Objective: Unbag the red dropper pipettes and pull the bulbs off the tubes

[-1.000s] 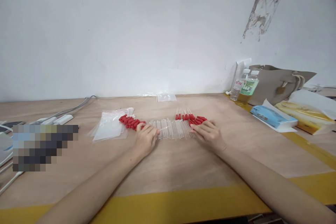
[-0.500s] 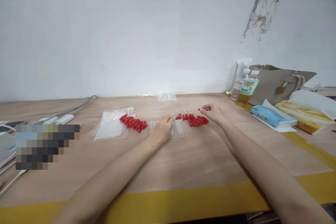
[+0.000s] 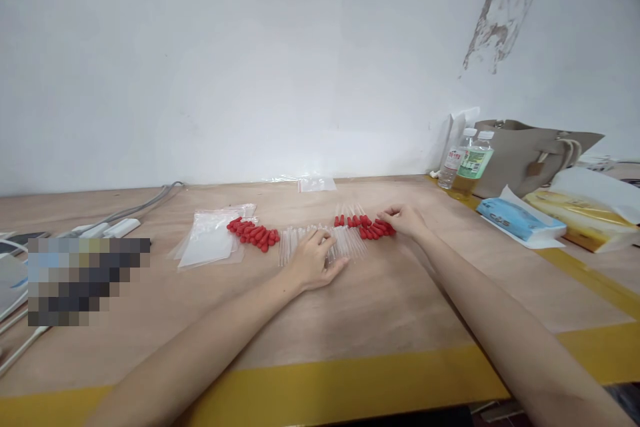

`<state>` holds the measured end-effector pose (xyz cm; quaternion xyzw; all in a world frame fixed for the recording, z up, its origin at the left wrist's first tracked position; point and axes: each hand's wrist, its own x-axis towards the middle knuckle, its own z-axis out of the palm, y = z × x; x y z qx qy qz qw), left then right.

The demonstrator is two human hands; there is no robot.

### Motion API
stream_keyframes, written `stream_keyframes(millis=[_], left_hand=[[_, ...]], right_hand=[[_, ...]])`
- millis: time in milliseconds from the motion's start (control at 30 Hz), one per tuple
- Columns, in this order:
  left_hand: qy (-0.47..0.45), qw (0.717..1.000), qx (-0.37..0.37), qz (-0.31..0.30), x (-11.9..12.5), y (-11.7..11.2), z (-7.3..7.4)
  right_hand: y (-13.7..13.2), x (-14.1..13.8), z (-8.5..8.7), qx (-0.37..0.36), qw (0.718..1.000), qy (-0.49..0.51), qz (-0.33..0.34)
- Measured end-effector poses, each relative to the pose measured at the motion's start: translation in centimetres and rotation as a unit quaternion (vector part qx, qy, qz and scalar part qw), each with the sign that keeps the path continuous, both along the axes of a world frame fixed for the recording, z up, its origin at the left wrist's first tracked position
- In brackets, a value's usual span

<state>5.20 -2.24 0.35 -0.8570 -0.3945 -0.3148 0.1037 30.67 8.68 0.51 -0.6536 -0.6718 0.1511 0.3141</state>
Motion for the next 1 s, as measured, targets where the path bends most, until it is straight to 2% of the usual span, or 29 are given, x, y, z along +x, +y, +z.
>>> stream_keyframes(millis=[167,367,500,700,767,900,1000], left_hand=[[-0.019,1.0,0.01,0.015,-2.1,-1.2,-0.5],[-0.029,0.999,0.006,0.014,-2.2,-1.2,-1.0],[-0.027,1.0,-0.001,0.01,-2.2,-1.2,-0.9],[-0.024,1.0,-0.015,0.012,-2.2,-1.1,-1.0],[-0.024,0.999,-0.022,0.012,-2.3,-1.1,-1.1],[-0.029,0.999,-0.027,0.008,-2.3,-1.1,-1.1],[-0.034,0.999,-0.03,0.008,-2.4,-1.1,-1.2]], right_hand=[[-0.4,-1.6,0.9,0.011,0.998,-0.031,0.053],[-1.0,-4.0,1.9,-0.006,0.994,-0.066,0.091],[-1.7,-3.6,2.1,0.015,0.994,-0.056,0.093],[-3.2,-2.5,1.7,0.034,0.978,-0.104,0.175],[-2.9,-2.5,1.8,0.026,0.982,-0.102,0.154],[-0.9,-2.8,2.3,-0.024,0.996,-0.091,0.007],[1.2,-3.4,2.3,-0.065,0.992,-0.103,-0.041]])
